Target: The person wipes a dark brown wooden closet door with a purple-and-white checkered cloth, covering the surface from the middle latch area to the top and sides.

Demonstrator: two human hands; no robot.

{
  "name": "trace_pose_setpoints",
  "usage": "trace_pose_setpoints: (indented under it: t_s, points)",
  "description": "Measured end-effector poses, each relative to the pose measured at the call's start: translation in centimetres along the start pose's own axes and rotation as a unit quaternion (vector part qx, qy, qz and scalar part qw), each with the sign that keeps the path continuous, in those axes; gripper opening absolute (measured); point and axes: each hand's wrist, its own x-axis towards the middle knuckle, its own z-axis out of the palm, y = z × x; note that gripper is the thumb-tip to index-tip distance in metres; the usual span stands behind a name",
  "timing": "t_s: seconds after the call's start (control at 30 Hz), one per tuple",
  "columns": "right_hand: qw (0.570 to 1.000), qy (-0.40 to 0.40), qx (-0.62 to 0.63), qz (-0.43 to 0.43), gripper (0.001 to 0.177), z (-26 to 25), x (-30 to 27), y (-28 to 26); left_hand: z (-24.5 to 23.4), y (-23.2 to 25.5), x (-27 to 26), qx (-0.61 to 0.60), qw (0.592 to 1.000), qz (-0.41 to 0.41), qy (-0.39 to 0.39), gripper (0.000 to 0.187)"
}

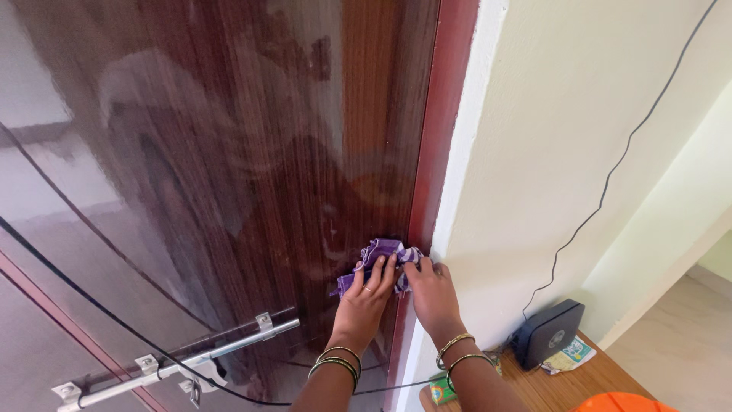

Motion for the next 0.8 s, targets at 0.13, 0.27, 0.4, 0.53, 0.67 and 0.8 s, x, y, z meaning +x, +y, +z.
trace_pose_setpoints:
  t_s: [0.13,0.27,0.4,0.53,0.67,0.8]
  points:
    - [0.998,0.039,-0.018,-0.037,0.027,1.0,-0.7,0.1,0.5,0.4,-0.5,-0.033,0.999,-0.018,0.018,0.078]
    - [0.999,0.026,-0.022,-0.039,0.025,1.3,-0.9,0.2,1.1,0.7,-0.7,-0.056,0.998,-0.016,0.012,0.080]
    - [0.998,0.031,-0.029,-0.044,0.024,1.8,-1.5,0.1,2.1,1.4,-0.8,-0.069,0.998,-0.010,0.008,0.080]
    - [0.997,0.011,-0.063,-0.047,0.022,3.5,-2.6,0.2,4.3,2.8,-1.3,-0.066,0.997,0.016,-0.024,0.078]
    - [0.996,-0.026,-0.066,-0.049,0.023,5.4,-4.6,-0.1,6.4,4.6,-2.6,-0.046,0.992,0.074,-0.089,0.075]
    - [0.997,-0.035,-0.052,-0.049,0.023,6.1,-4.7,0.1,7.7,5.1,-2.6,-0.058,0.987,0.085,-0.121,0.074]
